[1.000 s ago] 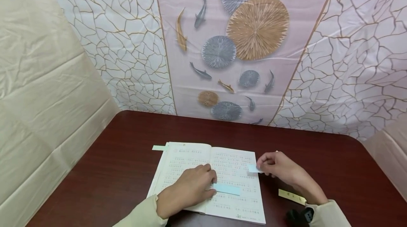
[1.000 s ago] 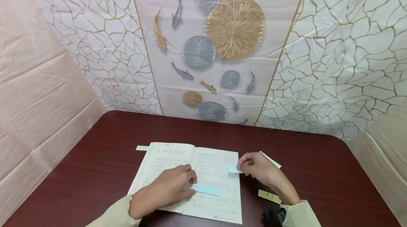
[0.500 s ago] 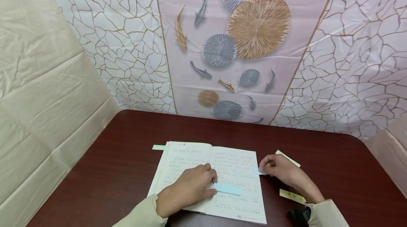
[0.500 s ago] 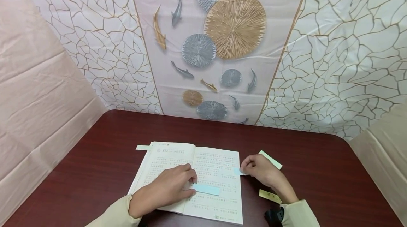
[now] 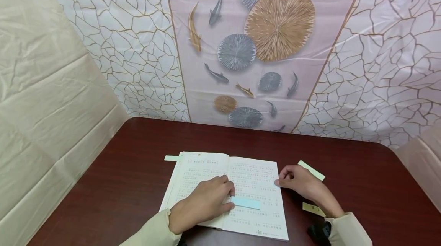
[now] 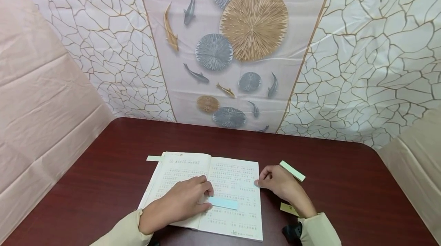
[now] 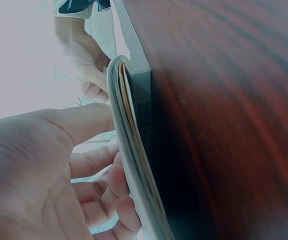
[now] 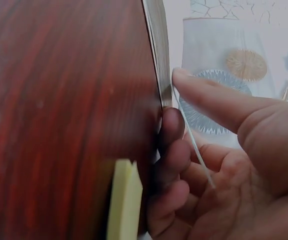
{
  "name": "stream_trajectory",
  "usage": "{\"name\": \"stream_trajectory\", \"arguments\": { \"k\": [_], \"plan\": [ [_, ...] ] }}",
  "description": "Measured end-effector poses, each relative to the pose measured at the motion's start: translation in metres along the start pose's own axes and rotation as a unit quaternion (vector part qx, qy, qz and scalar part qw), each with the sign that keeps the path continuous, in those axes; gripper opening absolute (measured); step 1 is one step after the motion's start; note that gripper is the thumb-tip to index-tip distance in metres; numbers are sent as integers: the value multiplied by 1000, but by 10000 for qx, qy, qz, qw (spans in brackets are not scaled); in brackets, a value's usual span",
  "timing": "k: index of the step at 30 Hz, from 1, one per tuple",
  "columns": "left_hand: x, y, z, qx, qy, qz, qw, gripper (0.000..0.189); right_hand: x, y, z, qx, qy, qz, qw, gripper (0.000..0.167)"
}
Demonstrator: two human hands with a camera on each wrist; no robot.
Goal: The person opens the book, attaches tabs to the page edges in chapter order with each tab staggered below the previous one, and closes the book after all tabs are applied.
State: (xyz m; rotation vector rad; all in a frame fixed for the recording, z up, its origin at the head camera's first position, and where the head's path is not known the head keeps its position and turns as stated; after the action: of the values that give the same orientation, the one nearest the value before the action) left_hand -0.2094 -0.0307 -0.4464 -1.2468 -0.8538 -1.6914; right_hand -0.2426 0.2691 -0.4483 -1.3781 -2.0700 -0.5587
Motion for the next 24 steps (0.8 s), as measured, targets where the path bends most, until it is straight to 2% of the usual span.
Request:
{"name": "stream_trajectory", "arguments": {
  "k": [8, 17, 24],
  "plan": [
    [0, -1, 0, 36, 99, -28, 9999, 23, 1, -4, 1, 32, 146, -151, 9998, 25],
    [-2, -4, -1, 30, 134, -64, 9999, 22, -1, -7, 1, -241, 574, -181, 9979, 32],
    [-2, -4, -2, 60, 194, -108, 9997, 22, 4, -7, -1, -8, 265, -442, 9987, 31]
  ]
}}
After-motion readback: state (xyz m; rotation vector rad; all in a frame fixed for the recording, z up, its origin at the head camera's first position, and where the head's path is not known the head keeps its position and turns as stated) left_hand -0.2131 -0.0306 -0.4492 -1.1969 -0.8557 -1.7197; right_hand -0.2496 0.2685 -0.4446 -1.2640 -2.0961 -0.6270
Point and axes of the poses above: each hand's wrist, its own y-axis away from the middle knuckle, its own x-axis out of the back of the hand, z = x × y, the point moved 1 cm from there along -y, towards the middle knuckle, and after that the axes turned 14 degrees about x, right-handed, at the moved point
